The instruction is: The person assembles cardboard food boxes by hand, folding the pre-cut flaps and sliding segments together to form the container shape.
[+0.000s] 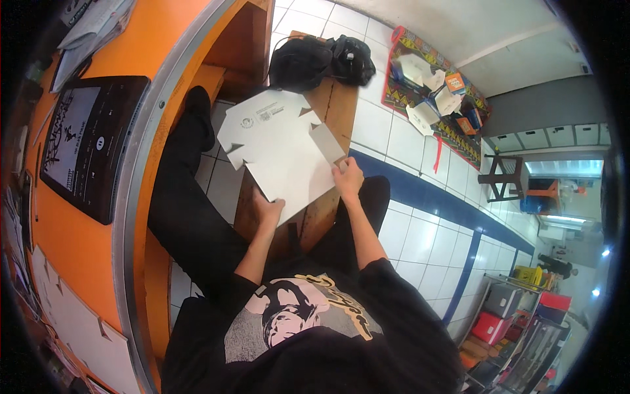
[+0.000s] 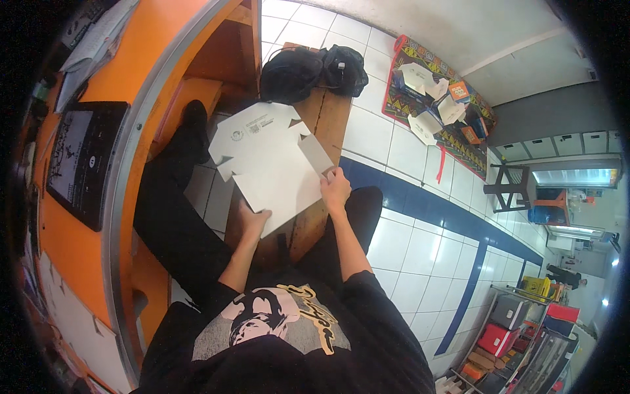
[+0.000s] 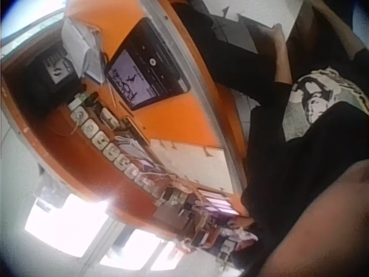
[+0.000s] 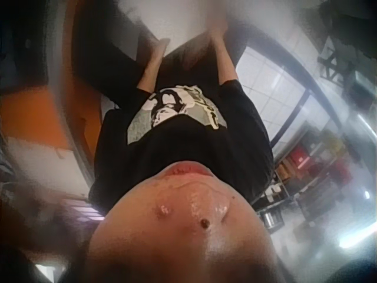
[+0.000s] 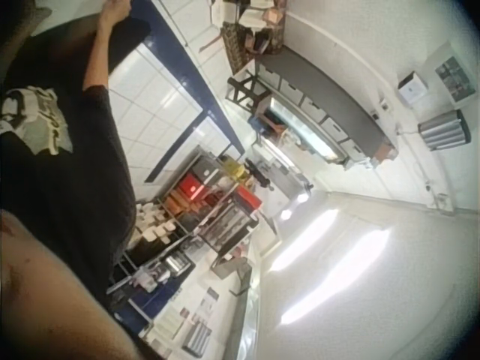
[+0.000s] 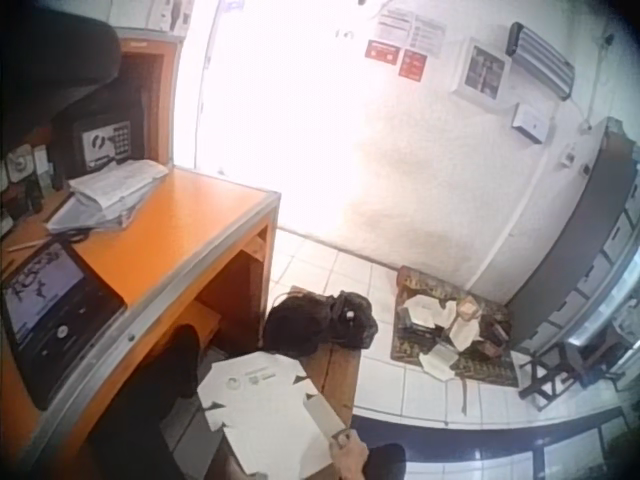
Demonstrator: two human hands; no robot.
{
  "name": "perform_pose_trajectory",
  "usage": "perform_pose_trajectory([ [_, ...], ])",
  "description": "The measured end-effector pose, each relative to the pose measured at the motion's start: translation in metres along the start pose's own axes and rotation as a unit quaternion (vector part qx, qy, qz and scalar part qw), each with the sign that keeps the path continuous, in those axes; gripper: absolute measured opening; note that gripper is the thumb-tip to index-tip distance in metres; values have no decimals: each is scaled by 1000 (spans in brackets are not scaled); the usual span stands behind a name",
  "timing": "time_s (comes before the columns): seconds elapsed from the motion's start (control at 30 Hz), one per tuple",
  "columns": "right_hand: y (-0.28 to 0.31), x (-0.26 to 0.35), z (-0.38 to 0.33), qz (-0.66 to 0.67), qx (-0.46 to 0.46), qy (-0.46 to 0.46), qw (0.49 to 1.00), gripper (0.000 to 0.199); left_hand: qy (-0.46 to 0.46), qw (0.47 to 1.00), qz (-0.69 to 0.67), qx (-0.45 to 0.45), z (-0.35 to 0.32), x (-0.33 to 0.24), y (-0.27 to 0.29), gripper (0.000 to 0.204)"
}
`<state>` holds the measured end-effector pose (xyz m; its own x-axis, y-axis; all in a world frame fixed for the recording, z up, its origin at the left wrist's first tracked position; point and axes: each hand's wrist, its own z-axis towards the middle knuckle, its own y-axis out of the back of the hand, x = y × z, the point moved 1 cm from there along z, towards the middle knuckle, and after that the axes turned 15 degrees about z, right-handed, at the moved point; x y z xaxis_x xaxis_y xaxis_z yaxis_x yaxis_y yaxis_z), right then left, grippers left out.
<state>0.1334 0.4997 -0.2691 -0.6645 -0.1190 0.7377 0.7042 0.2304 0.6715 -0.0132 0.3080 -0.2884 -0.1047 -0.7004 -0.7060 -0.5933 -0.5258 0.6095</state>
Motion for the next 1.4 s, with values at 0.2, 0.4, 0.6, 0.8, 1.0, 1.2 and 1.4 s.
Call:
perform_pose_trajectory([
  [0.2,-15,-2,-14,0,-22,-48,999,35,216,931,-277,-95,-21,6,-9,57],
  [0.4,-14,-14,-30,-17,12,-85,996,39,205,964,-124,-113,-24,28,-22,42],
  [0.6,-24,-14,-38,-31,21,-82,996,33,103,965,-49,-238,-2,35,-24,44],
  [0.8,-31,-26,-52,16,46,-112,993,33,119,950,-8,-287,-1,18,-6,43],
  [1.0,-29,-28,-49,44,49,-149,987,33,-133,959,95,-230,-22,6,-12,32],
  [1.2,-27,-31,-47,67,42,-168,983,32,-254,889,374,-70,-30,9,-36,48],
  [1.4,-25,-33,-48,85,36,-163,982,33,-231,888,396,-27,-31,-6,-31,54],
])
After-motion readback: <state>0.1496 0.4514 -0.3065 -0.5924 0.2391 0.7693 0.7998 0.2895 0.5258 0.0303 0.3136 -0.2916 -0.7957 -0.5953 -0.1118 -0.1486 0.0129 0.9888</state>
